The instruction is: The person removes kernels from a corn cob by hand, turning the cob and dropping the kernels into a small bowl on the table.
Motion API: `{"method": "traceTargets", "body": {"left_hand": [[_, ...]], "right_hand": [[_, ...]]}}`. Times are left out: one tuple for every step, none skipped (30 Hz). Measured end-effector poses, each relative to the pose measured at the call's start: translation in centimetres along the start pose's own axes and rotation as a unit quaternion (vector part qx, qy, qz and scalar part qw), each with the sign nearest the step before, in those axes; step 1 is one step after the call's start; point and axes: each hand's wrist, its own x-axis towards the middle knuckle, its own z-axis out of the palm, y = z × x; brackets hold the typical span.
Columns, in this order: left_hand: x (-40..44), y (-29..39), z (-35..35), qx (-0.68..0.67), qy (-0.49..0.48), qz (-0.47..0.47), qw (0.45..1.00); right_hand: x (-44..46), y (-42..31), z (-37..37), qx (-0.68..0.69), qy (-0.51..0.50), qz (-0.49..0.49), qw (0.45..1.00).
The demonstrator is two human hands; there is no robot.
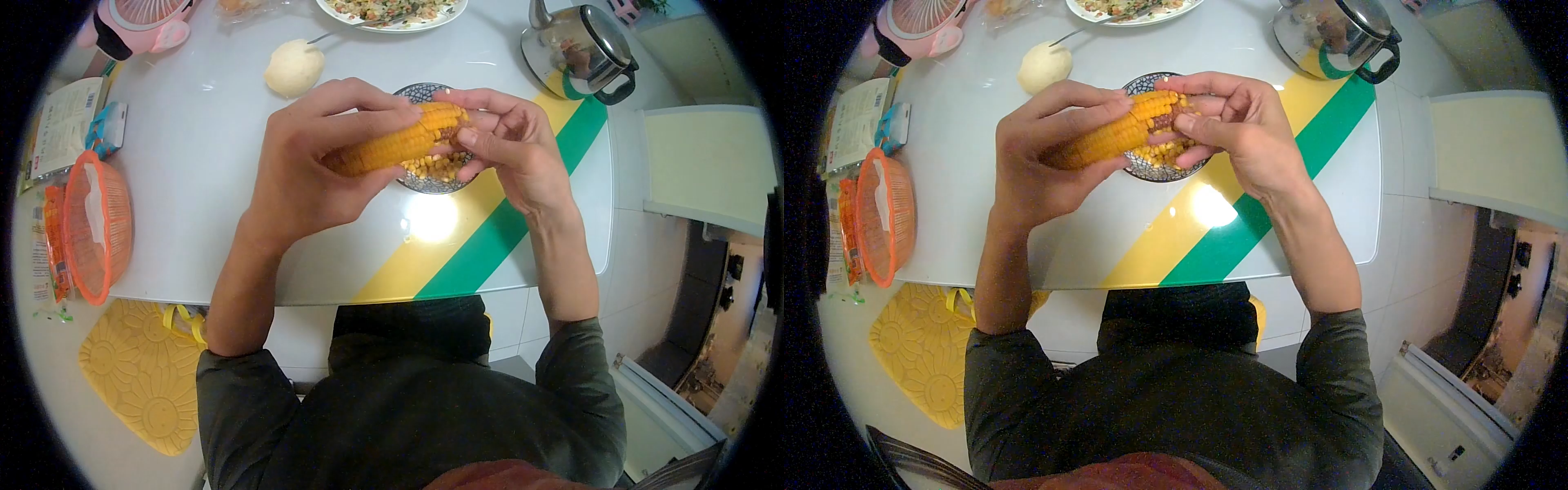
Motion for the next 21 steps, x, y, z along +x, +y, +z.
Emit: {"method": "traceTargets", "body": {"left_hand": [[-0.02,-0.08,-0.03,-0.004,0.003,0.000,1.000],[-0.06,-0.17,-0.02,-0.007,0.007,0.001,1.000],[-0.10,-0.22,-0.02,-0.011,0.010,0.001,1.000],[-0.09,-0.21,-0.03,-0.007,0.009,0.002,1.000],[-0.07,-0.18,-0.05,-0.003,0.007,0.003,1.000],[-0.05,-0.16,-0.06,0.001,0.006,0.003,1.000],[-0.05,-0.13,-0.07,0.003,0.005,0.005,1.000],[-0.07,-0.08,-0.08,0.006,0.004,0.006,1.000],[-0.07,-0.06,-0.07,0.008,0.003,0.007,1.000],[-0.06,-0.06,-0.06,0.008,0.004,0.007,1.000],[-0.06,-0.06,-0.05,0.008,0.004,0.008,1.000],[-0.06,-0.07,-0.06,0.009,0.005,0.008,1.000],[-0.06,-0.08,-0.08,0.009,0.004,0.008,1.000],[-0.05,-0.09,-0.11,0.010,0.003,0.007,1.000],[-0.05,-0.09,-0.13,0.011,0.002,0.007,1.000],[-0.06,-0.11,-0.13,0.010,0.003,0.007,1.000],[-0.08,-0.12,-0.12,0.008,0.004,0.007,1.000],[-0.08,-0.12,-0.11,0.007,0.005,0.006,1.000],[-0.06,-0.09,-0.12,0.010,0.005,0.007,1.000],[-0.02,-0.04,-0.15,0.013,0.005,0.007,1.000],[0.00,-0.02,-0.16,0.016,0.005,0.007,1.000]], "right_hand": [[-0.03,-0.14,0.21,-0.007,0.003,-0.004,1.000],[-0.05,-0.28,0.34,-0.014,0.006,-0.009,1.000],[-0.02,-0.40,0.37,0.008,0.005,-0.003,1.000],[0.03,-0.51,0.36,0.030,0.004,0.003,1.000],[0.06,-0.59,0.34,0.052,0.002,0.009,0.999],[0.12,-0.59,0.40,0.037,0.010,0.013,0.999],[0.21,-0.56,0.54,0.022,0.019,0.018,0.999],[0.25,-0.54,0.61,0.007,0.027,0.023,0.999],[0.24,-0.54,0.56,0.003,0.024,0.021,0.999],[0.22,-0.51,0.51,-0.001,0.022,0.019,1.000],[0.21,-0.47,0.46,-0.004,0.019,0.017,1.000],[0.23,-0.39,0.42,-0.010,0.016,0.015,1.000],[0.25,-0.27,0.37,-0.015,0.012,0.012,1.000],[0.26,-0.19,0.32,-0.020,0.008,0.010,1.000],[0.22,-0.16,0.25,-0.027,0.005,0.010,1.000],[0.17,-0.14,0.16,-0.034,0.002,0.010,0.999],[0.13,-0.15,0.14,-0.041,-0.001,0.011,0.999],[0.10,-0.14,0.18,-0.036,0.000,0.004,0.999],[0.06,-0.15,0.25,-0.031,0.000,-0.003,1.000],[0.04,-0.17,0.29,-0.026,0.000,-0.009,1.000],[0.02,-0.21,0.29,-0.016,0.001,-0.006,1.000]]}}
